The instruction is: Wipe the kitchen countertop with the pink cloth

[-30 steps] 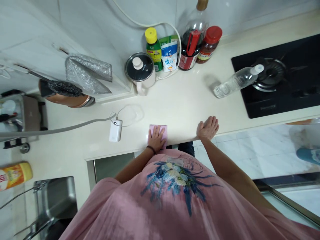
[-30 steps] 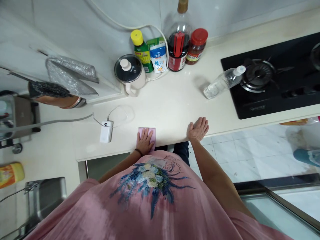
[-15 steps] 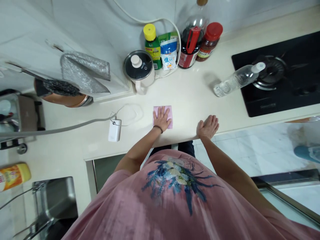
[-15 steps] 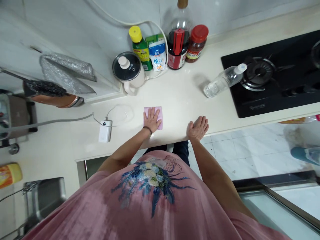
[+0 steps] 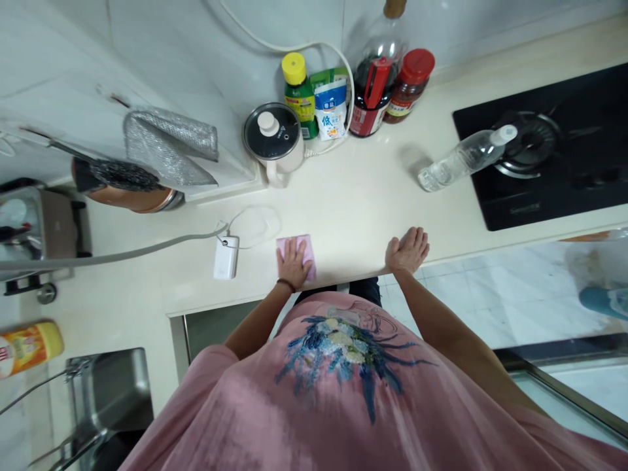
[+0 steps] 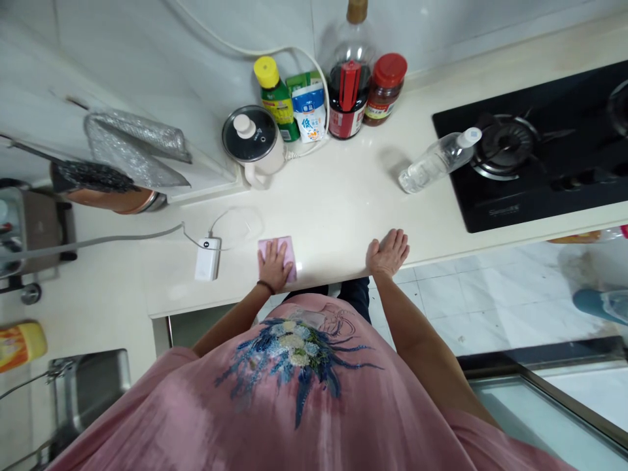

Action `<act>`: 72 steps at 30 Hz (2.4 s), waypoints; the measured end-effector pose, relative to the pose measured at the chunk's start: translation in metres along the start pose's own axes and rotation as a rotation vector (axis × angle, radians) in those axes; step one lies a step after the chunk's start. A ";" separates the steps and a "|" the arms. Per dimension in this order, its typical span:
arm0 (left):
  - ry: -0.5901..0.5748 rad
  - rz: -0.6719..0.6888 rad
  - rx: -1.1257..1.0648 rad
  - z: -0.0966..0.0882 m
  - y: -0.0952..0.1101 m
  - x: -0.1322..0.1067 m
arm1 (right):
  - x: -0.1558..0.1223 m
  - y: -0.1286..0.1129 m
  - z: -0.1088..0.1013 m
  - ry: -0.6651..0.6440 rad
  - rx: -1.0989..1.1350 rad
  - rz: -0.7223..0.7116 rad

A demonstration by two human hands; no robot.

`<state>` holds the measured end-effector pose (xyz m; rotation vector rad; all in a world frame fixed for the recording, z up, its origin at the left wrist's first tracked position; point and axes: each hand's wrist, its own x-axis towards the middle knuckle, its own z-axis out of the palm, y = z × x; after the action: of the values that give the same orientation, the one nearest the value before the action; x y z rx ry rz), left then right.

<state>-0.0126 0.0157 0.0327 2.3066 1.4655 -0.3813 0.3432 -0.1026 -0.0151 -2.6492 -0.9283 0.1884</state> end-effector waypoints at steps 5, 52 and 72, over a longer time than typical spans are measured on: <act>0.080 -0.250 0.002 -0.010 -0.064 -0.009 | 0.000 0.000 -0.001 -0.008 -0.003 -0.007; 0.025 -0.018 -0.031 0.014 0.016 -0.023 | -0.001 -0.003 -0.005 0.042 0.051 -0.034; 0.121 -0.149 -0.142 -0.046 0.043 0.130 | -0.001 -0.003 -0.005 0.020 0.054 -0.026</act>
<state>0.0819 0.1248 0.0266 2.1487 1.6720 -0.1739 0.3412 -0.1023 -0.0095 -2.5833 -0.9376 0.1781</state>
